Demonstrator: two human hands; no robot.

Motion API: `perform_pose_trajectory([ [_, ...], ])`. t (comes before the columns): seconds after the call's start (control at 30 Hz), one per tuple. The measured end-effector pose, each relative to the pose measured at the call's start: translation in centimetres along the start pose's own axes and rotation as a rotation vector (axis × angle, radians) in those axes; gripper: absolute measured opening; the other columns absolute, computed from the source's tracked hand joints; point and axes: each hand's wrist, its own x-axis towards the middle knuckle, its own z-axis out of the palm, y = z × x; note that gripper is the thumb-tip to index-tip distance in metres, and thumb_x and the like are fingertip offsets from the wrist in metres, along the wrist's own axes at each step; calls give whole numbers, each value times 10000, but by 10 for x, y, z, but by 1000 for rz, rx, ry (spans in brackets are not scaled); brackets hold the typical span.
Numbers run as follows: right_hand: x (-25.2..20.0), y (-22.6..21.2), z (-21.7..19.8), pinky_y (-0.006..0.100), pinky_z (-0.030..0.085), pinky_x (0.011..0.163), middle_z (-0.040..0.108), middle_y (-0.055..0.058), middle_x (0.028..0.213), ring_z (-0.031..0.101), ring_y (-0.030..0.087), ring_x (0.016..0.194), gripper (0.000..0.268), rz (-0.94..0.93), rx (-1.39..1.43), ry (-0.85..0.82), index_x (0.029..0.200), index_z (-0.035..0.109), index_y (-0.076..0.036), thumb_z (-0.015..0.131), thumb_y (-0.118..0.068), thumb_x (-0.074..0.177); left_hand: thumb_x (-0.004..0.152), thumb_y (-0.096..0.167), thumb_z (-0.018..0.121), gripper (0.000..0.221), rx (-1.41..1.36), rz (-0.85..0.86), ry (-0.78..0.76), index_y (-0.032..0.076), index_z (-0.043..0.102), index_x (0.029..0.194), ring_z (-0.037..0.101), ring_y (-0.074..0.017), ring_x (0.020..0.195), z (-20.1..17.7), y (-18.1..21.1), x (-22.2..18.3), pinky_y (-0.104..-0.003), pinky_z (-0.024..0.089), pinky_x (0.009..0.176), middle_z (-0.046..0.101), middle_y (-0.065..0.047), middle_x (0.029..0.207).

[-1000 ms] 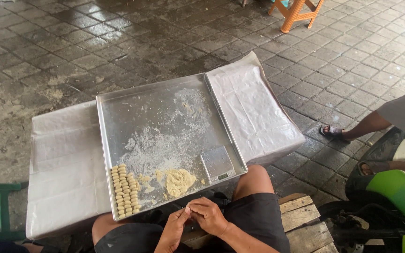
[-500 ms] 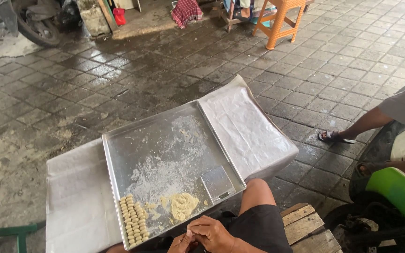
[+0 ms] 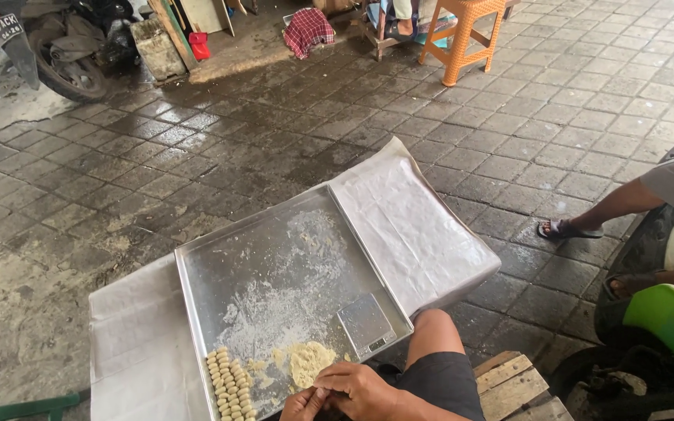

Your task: Rolling small pieces of dough into uniform balls and arranging them in rows on a metal tray.

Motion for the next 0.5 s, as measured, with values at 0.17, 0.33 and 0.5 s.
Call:
perform_pose_trajectory([
  [0.17,2,20,-8,632,599,958,644,194,1349,617,468,1200,381,-35,-33,-127,1378,647,-90,652,-1,1007,954,102,711,393,-234,-54,-115,-109,781,1278,799,-408,949,-3,-12,28,-461,594,791,834,-284,1033],
  [0.33,17,4,-15,480,582,738,764,153,1073,705,353,880,120,-214,-215,103,1083,778,-33,759,-88,979,955,179,727,448,-258,-104,7,-67,788,1325,740,-315,823,1,-35,67,-374,568,740,814,-235,960],
  [0.5,25,-3,-11,440,573,680,774,115,975,686,301,788,136,-224,-309,184,991,767,-38,744,-171,1006,970,296,729,327,-10,134,-99,1,853,901,490,-140,551,-3,-4,46,-276,328,534,579,-54,649],
])
